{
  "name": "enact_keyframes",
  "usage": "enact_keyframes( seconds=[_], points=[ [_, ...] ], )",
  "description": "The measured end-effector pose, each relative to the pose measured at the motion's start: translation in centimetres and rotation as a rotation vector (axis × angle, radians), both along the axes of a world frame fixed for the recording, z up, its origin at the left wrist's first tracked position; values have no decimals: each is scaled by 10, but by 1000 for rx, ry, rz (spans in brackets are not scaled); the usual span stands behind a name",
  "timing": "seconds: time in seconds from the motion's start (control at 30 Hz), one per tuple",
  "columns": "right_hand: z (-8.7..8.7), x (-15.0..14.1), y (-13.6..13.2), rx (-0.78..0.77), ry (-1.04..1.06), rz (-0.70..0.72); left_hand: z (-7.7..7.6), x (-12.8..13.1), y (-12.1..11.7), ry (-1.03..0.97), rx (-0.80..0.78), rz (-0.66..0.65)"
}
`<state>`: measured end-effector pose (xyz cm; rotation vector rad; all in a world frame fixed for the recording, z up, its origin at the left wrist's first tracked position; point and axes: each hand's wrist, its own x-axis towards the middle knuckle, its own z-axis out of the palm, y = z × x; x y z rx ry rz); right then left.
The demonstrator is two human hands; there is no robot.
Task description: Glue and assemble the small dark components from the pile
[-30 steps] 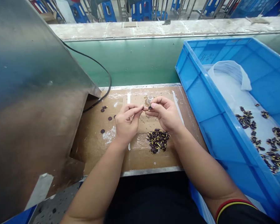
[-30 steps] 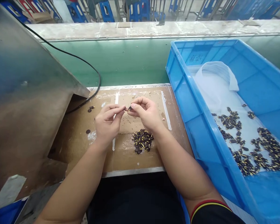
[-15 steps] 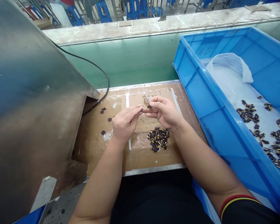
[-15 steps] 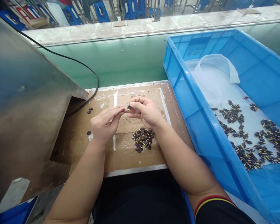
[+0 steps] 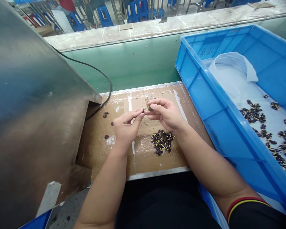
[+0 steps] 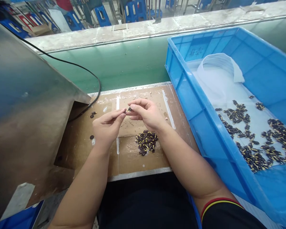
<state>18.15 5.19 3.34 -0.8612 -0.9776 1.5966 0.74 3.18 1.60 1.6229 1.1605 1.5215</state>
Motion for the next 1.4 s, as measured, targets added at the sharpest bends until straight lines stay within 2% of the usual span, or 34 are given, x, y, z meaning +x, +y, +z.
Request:
enact_keyframes(
  seconds=[0.13, 0.23, 0.43, 0.57, 0.63, 0.77, 0.87, 0.97, 1.07, 1.17, 1.33, 1.4],
  points=[
    [5, -6, -6, 138, -4, -83, -5, 1, 6, -584, -323, -105],
    [7, -13, -13, 228, -104, -169, -10, 1, 8, -746, -451, -135],
    [3, -24, -24, 342, -230, -230, -17, -1, 9, -726, -394, -188],
    [1, -27, -28, 450, -331, -276, -13, 3, 9, -845, -405, -191],
    [0, -28, -29, 474, -304, -303, -10, 7, 8, -854, -377, -159],
    [0, -28, -28, 346, -133, -260, -9, 13, 3, -650, -202, -37],
    [3, -27, -25, 263, -106, -241, -8, 14, -1, -444, -121, 18],
    [5, -26, -24, 237, -106, -239, -5, 12, -5, -246, -13, 73],
    [6, -26, -24, 243, -101, -225, -2, 12, -6, -173, 68, 97],
    [5, -26, -25, 262, -112, -206, -2, 12, -4, -238, 34, 87],
    [2, -27, -27, 411, -207, -297, -2, 7, 3, -709, -223, -77],
    [2, -29, -28, 451, -246, -306, -1, 5, 4, -814, -306, -125]
  ],
)
